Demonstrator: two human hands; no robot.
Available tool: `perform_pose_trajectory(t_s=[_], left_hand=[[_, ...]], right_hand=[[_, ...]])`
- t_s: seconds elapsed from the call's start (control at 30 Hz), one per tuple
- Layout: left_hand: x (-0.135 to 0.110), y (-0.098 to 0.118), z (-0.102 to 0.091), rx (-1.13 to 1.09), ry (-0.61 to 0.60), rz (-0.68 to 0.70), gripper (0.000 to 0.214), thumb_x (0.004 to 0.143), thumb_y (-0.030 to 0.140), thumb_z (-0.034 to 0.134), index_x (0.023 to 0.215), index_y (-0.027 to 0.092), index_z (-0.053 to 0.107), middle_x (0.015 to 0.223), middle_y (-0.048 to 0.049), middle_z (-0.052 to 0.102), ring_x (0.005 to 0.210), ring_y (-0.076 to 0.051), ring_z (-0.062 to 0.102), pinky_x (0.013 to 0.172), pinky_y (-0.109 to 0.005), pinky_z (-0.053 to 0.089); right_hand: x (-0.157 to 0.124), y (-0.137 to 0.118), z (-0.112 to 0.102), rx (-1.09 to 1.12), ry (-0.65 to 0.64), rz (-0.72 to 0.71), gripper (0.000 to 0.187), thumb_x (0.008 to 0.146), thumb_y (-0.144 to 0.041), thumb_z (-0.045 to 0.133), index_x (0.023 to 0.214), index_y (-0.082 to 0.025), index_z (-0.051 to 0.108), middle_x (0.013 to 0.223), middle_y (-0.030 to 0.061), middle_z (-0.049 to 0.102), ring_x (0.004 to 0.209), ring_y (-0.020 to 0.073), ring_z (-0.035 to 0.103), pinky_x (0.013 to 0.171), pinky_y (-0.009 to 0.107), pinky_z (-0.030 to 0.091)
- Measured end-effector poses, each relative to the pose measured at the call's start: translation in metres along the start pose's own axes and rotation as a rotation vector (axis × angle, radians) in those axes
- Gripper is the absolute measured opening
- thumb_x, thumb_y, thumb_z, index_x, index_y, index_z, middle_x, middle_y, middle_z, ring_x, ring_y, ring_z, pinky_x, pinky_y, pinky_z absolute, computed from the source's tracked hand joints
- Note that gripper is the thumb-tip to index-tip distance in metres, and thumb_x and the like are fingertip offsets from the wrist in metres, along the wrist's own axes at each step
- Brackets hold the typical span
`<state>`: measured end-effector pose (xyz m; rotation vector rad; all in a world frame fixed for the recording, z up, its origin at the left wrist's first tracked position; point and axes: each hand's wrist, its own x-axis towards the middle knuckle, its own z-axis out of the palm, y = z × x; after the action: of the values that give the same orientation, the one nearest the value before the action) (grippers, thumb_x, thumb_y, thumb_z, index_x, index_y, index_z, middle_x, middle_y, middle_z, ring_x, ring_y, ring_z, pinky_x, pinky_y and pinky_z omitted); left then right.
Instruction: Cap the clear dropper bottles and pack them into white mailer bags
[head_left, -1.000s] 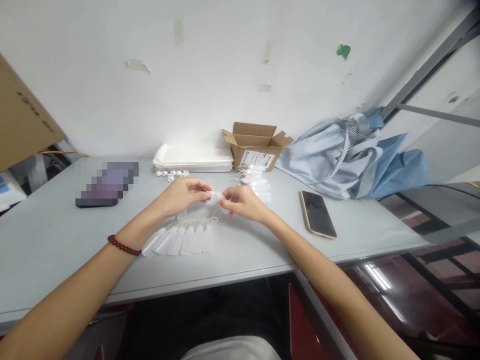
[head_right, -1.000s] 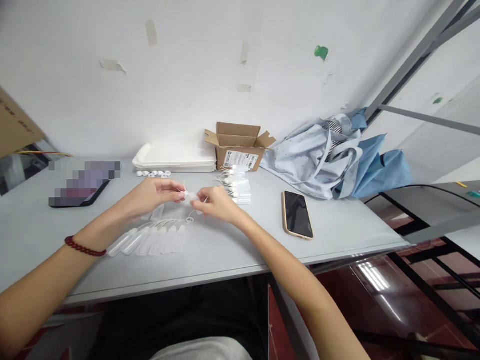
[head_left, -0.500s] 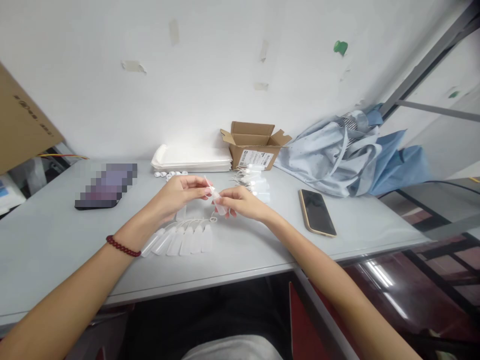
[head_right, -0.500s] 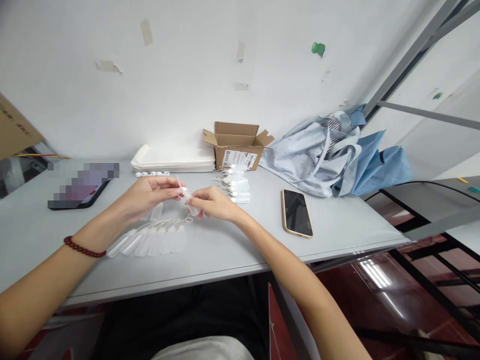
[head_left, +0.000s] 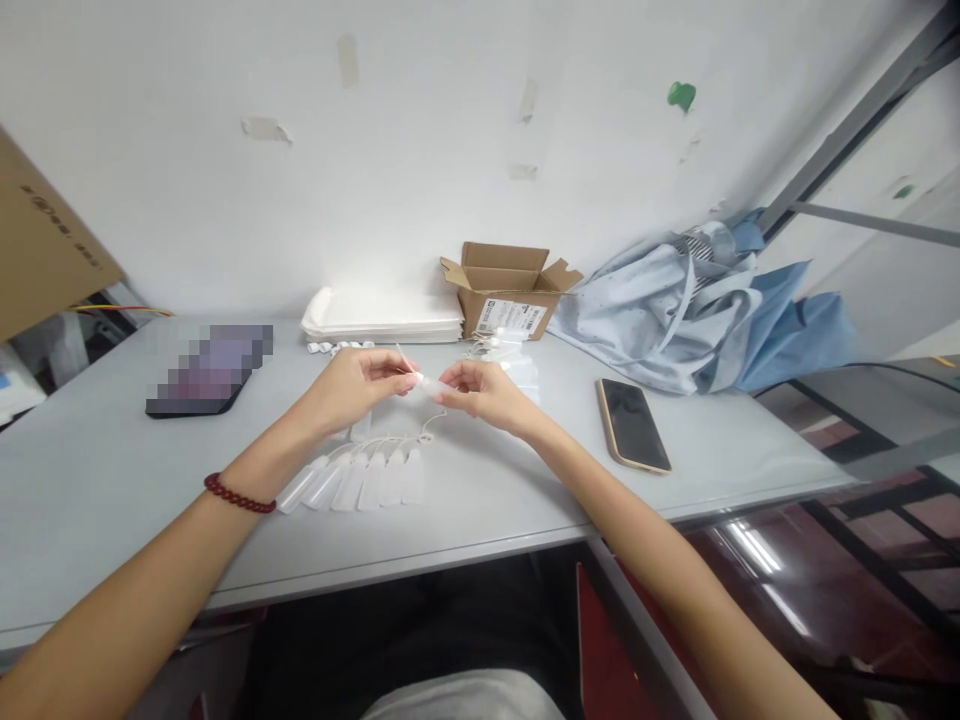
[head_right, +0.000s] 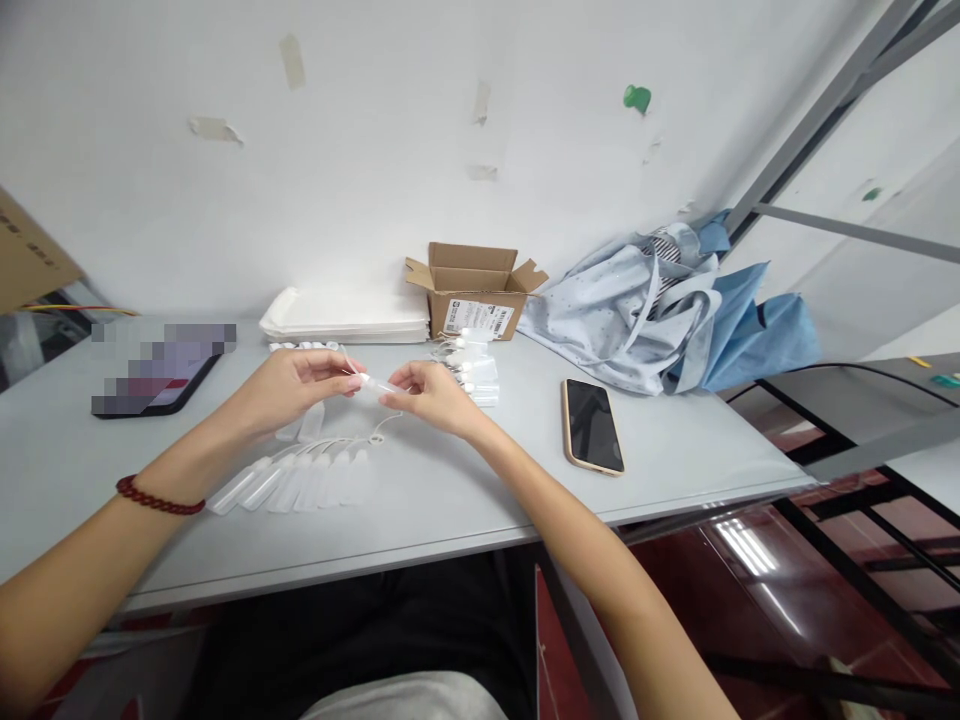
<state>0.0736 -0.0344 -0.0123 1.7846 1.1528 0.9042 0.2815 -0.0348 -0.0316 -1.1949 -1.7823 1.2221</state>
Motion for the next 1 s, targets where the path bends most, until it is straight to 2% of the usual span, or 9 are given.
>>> perform_pose_trajectory(t_s=[0.1,0.3,0.47,0.6,0.8,1.0], left_hand=[[0.0011,-0.0017,-0.0001,0.023,0.02,0.002,0.022,0.074,0.038,0.07,0.084,0.018,0.071,0.079,-0.0035,0.071,0.08,-0.02,0.066,0.084,-0.035,0.051],[0.0008,-0.0039,-0.0013,-0.041,0.048,0.004,0.025,0.072,0.039,0.072,0.086,0.019,0.072,0.09,-0.0057,0.073,0.085,-0.021,0.067,0.087,-0.037,0.051],[0.0003,-0.0027,-0.004,-0.136,0.046,0.001,0.024,0.069,0.036,0.076,0.087,0.021,0.073,0.099,-0.0064,0.073,0.098,-0.024,0.065,0.094,-0.039,0.048],[0.0011,-0.0032,-0.0035,-0.19,0.012,-0.038,0.029,0.073,0.041,0.073,0.09,0.019,0.074,0.099,-0.0085,0.073,0.092,-0.024,0.066,0.091,-0.042,0.05],[0.0023,-0.0045,-0.0003,-0.031,-0.028,-0.066,0.038,0.08,0.052,0.062,0.079,0.015,0.072,0.08,-0.0085,0.072,0.078,-0.022,0.066,0.07,-0.034,0.055],[0.0015,-0.0005,-0.0053,0.058,-0.135,0.017,0.029,0.081,0.045,0.062,0.09,0.02,0.072,0.089,-0.0057,0.072,0.086,-0.021,0.066,0.072,-0.032,0.054]], right_hand=[[-0.001,-0.001,-0.0001,0.059,-0.01,0.011,0.031,0.071,-0.038,0.073,0.085,-0.014,0.06,0.071,0.0011,0.061,0.056,0.0081,0.048,0.048,0.021,0.035],[-0.0046,-0.0033,0.0024,0.179,-0.072,-0.025,0.022,0.082,-0.036,0.06,0.088,-0.015,0.059,0.076,0.0038,0.068,0.048,0.0058,0.043,0.048,0.022,0.036],[-0.0034,-0.0012,0.0055,0.334,-0.073,0.003,0.024,0.081,-0.035,0.062,0.095,-0.018,0.05,0.072,0.0022,0.068,0.047,0.0067,0.042,0.044,0.021,0.036],[-0.0033,-0.0013,0.0051,0.365,-0.08,-0.013,0.028,0.081,-0.036,0.064,0.096,-0.02,0.047,0.071,0.001,0.068,0.044,0.0056,0.04,0.042,0.021,0.034],[-0.0023,-0.001,0.0054,0.348,-0.077,-0.022,0.033,0.078,-0.042,0.066,0.094,-0.02,0.045,0.069,-0.0002,0.068,0.042,0.0052,0.038,0.04,0.02,0.032],[-0.0024,-0.0005,0.0045,0.343,-0.068,-0.026,0.032,0.079,-0.043,0.065,0.092,-0.021,0.045,0.068,-0.0011,0.066,0.042,0.0052,0.038,0.04,0.02,0.031]])
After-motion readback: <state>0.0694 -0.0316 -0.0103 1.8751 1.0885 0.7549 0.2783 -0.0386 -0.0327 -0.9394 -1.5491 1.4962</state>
